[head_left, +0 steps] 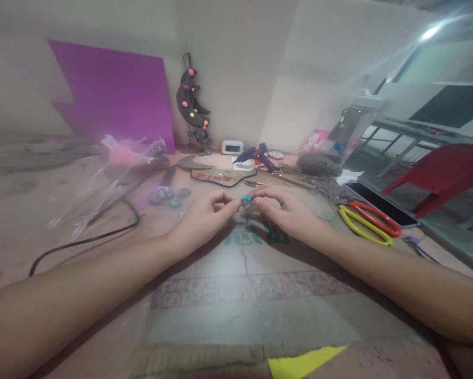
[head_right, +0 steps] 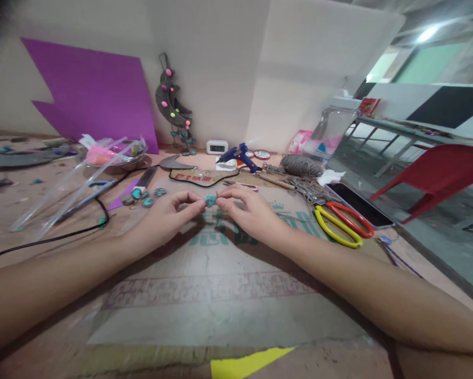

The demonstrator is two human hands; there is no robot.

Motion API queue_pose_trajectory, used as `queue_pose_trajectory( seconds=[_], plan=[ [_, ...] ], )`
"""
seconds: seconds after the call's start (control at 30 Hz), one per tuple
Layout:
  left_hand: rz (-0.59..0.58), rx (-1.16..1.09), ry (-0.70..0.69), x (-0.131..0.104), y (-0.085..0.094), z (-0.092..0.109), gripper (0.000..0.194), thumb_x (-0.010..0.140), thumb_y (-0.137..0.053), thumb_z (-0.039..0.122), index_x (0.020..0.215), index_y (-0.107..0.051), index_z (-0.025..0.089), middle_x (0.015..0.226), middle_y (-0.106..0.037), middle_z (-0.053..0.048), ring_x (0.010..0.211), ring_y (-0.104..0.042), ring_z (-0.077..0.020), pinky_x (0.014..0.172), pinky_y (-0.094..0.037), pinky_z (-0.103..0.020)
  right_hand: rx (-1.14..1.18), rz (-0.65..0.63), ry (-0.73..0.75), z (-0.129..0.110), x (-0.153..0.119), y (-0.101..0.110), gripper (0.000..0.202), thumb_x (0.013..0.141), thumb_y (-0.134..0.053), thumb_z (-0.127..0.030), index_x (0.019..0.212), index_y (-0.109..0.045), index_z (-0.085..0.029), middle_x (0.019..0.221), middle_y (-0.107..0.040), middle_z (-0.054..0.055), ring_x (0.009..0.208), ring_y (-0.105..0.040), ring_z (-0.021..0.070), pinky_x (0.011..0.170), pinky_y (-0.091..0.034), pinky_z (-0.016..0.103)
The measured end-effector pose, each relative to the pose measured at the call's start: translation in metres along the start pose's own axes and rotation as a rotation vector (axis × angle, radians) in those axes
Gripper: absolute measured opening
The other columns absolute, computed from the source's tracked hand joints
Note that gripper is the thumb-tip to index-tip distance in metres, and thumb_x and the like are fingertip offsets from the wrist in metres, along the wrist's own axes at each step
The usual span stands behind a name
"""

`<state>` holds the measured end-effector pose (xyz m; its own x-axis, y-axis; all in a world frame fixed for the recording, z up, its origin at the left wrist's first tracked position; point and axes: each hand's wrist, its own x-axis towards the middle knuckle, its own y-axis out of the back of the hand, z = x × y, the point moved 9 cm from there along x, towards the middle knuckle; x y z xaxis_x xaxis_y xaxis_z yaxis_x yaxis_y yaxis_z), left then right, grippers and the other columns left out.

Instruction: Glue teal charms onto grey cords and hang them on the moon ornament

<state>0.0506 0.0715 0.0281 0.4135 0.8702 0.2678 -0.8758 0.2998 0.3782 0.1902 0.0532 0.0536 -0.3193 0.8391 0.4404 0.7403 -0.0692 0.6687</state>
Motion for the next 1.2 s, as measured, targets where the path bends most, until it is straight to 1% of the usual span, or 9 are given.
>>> queue_pose_trajectory(
  seconds=[0.27,0.43,0.67,0.73,0.8,0.87,0.93,1.1,1.2],
  plan=[
    [-0.023,0.107,-0.045,-0.003,-0.002,0.005,0.023,0.089,-0.054,0.037,0.079,-0.061,0.017,0.078,-0.064,0.000,0.076,-0.059,-0.0158,0.073,-0.044,-0.026,0.113,-0.032,-0.063,0.005,-0.002,-0.007,0.012,0.086,-0.062,-0.032,0.084,-0.068,-0.021,0.095,-0.071,0.003,0.094,-0.064,0.0181,0.090,-0.048,0.035],
    [-0.075,0.101,-0.054,-0.004,-0.008,0.007,0.022,0.090,-0.053,0.035,0.084,-0.064,0.017,0.079,-0.066,0.001,0.071,-0.058,-0.0137,0.067,-0.044,-0.024,0.158,-0.041,-0.098,0.007,-0.003,-0.009,0.015,0.087,-0.060,-0.034,0.080,-0.064,-0.020,0.091,-0.069,0.002,0.089,-0.063,0.0166,0.087,-0.047,0.033],
    [-0.011,0.090,-0.011,0.000,-0.003,-0.002,0.020,0.088,-0.055,0.033,0.079,-0.062,0.017,0.077,-0.065,0.001,0.073,-0.058,-0.0140,0.068,-0.042,-0.024,0.155,-0.078,-0.081,0.012,-0.004,-0.012,0.020,0.089,-0.058,-0.035,0.075,-0.062,-0.021,0.087,-0.067,0.002,0.085,-0.062,0.0166,0.084,-0.047,0.032],
    [0.055,0.057,0.026,0.002,0.004,-0.008,0.019,0.088,-0.054,0.032,0.079,-0.062,0.017,0.079,-0.065,0.000,0.075,-0.058,-0.0143,0.070,-0.042,-0.025,0.136,-0.012,-0.100,0.016,-0.004,-0.005,0.021,0.091,-0.055,-0.037,0.079,-0.062,-0.022,0.089,-0.068,0.002,0.088,-0.062,0.0173,0.085,-0.047,0.032],
    [0.095,0.031,0.073,0.004,0.008,-0.014,0.018,0.088,-0.053,0.031,0.079,-0.061,0.016,0.080,-0.064,0.000,0.075,-0.058,-0.0143,0.071,-0.043,-0.025,0.090,0.123,-0.148,0.022,-0.004,0.011,0.023,0.093,-0.052,-0.040,0.082,-0.062,-0.022,0.088,-0.068,0.002,0.088,-0.063,0.0179,0.085,-0.048,0.032],
    [0.092,0.028,0.087,0.005,0.007,-0.016,0.018,0.087,-0.053,0.030,0.078,-0.060,0.016,0.078,-0.064,0.000,0.074,-0.058,-0.0145,0.071,-0.043,-0.026,0.027,0.269,-0.205,0.028,-0.004,0.028,0.025,0.093,-0.050,-0.041,0.084,-0.062,-0.021,0.087,-0.069,0.003,0.086,-0.063,0.0185,0.084,-0.048,0.033],
    [0.040,0.043,0.068,0.003,0.000,-0.013,0.015,0.086,-0.054,0.028,0.077,-0.060,0.017,0.077,-0.065,-0.001,0.074,-0.059,-0.0152,0.071,-0.044,-0.026,-0.035,0.315,-0.234,0.034,-0.002,0.036,0.026,0.093,-0.049,-0.040,0.084,-0.063,-0.020,0.085,-0.069,0.004,0.084,-0.063,0.0194,0.083,-0.049,0.034],
    [-0.082,0.194,-0.185,-0.010,-0.018,0.016,0.013,0.086,-0.055,0.025,0.079,-0.065,0.019,0.081,-0.070,0.000,0.081,-0.062,-0.0171,0.076,-0.044,-0.028,-0.195,0.073,-0.037,0.034,0.008,0.015,0.025,0.089,-0.049,-0.028,0.092,-0.073,-0.020,0.101,-0.067,0.010,0.101,-0.062,0.0235,0.094,-0.046,0.040],
    [-0.074,0.258,-0.261,-0.013,-0.019,0.022,0.012,0.085,-0.057,0.024,0.079,-0.065,0.019,0.083,-0.070,-0.001,0.084,-0.062,-0.0173,0.077,-0.044,-0.028,-0.265,0.071,-0.005,0.030,0.006,0.012,0.028,0.090,-0.047,-0.028,0.102,-0.071,-0.021,0.097,-0.068,0.008,0.094,-0.063,0.0225,0.086,-0.049,0.038]
  ],
)
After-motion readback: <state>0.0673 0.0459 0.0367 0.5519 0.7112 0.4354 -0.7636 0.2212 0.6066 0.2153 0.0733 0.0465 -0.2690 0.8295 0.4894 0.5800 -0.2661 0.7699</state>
